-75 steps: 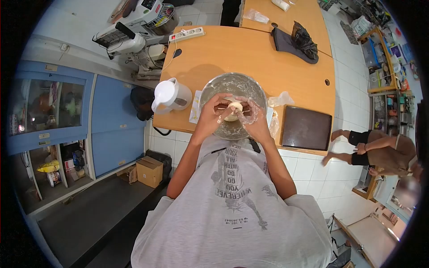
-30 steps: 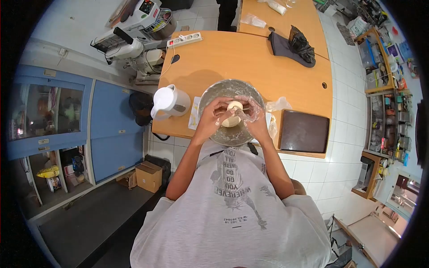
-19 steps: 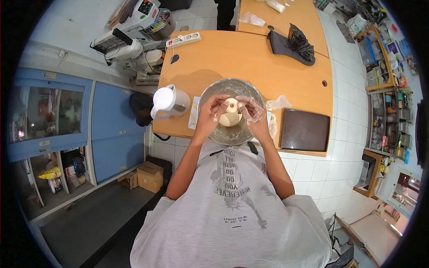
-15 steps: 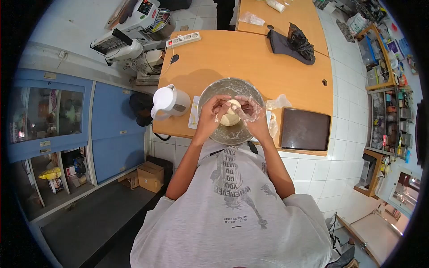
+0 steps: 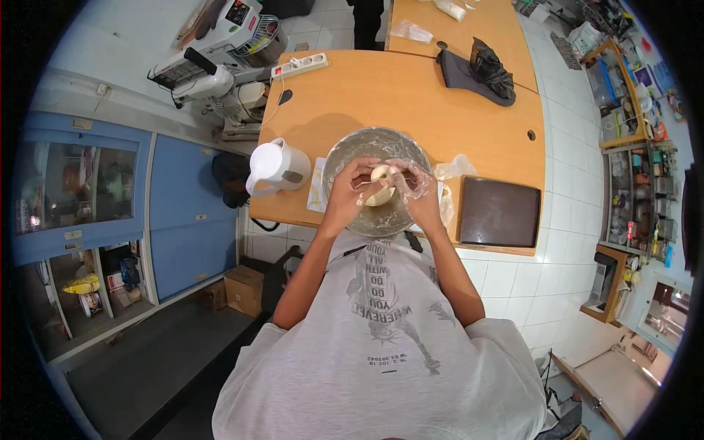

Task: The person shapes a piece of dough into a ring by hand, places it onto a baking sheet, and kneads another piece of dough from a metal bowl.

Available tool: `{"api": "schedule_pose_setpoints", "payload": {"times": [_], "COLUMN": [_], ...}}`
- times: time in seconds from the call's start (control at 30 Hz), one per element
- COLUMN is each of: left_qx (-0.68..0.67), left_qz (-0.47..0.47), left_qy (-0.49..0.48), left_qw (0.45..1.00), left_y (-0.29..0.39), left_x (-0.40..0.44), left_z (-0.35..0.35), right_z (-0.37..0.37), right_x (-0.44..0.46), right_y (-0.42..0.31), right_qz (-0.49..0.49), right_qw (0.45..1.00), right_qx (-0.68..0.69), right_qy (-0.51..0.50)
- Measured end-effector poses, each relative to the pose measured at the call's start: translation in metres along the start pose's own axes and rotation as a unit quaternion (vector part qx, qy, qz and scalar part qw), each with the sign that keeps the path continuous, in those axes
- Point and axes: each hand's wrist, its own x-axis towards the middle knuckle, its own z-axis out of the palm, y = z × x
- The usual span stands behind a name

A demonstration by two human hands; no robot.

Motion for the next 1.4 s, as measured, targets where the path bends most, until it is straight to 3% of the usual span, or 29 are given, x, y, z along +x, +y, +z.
{"api": "schedule_pose_setpoints", "payload": {"times": [0.23,0.8,0.93,1.0,1.1,1.3,1.4], "left_qx": [0.016,-0.066,-0.078,-0.006,-0.015,-0.108,-0.080], "left_qz": [0.004,0.003,-0.004,0.009,0.029,-0.010,-0.018], "left_qy": [-0.027,0.081,0.083,0.056,0.044,0.067,0.069], "left_qw": [0.999,0.995,0.993,0.998,0.999,0.992,0.994], "left_y": [-0.001,0.000,0.000,0.000,-0.010,-0.009,0.003], "left_x": [-0.001,0.004,0.001,0.001,0.003,0.002,0.001], "left_z": [0.002,0.015,0.014,0.012,0.010,0.007,0.009], "right_z": [-0.002,-0.001,-0.002,-0.003,-0.002,-0.004,-0.004], "right_x": [-0.001,-0.001,0.001,0.002,0.000,0.002,0.003], "right_y": [0.007,0.007,0.010,0.005,0.007,0.010,0.008], "right_qz": [0.020,0.001,-0.008,0.044,0.010,0.014,0.028], "right_qw": [0.999,0.996,0.996,0.994,0.993,0.988,0.989], "right_qx": [0.029,0.090,0.092,0.102,0.114,0.154,0.146], "right_qy": [-0.013,-0.001,0.000,-0.003,-0.013,-0.016,-0.012]}}
